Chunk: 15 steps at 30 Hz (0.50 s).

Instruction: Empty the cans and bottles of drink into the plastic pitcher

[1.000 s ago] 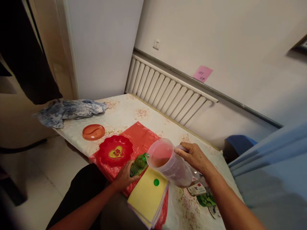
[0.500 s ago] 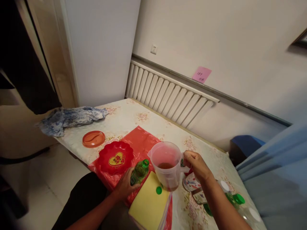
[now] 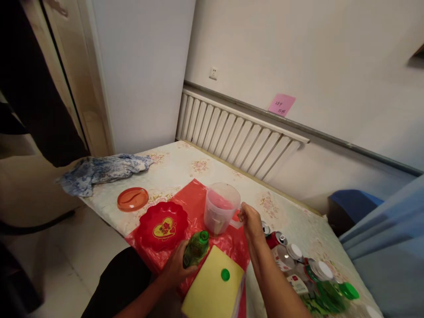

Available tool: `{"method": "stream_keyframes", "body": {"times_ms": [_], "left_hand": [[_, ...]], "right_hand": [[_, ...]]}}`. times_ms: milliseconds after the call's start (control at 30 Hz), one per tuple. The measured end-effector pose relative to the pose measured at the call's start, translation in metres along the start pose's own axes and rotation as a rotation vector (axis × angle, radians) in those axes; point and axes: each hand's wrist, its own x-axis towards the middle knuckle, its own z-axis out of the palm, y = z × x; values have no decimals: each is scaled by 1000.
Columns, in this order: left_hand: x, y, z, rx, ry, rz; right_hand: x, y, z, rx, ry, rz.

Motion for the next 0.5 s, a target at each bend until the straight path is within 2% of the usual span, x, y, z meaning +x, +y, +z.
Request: {"method": "stream_keyframes", "body": {"times_ms": [267,500], "left_hand": [[-1,2,-1,-15,-20,-3],[-1,8,-6,-16,-52,-13]], "right_hand": [[-9,33,36,64,-3,10],[-15,56,41,11,-23,-30]]}}
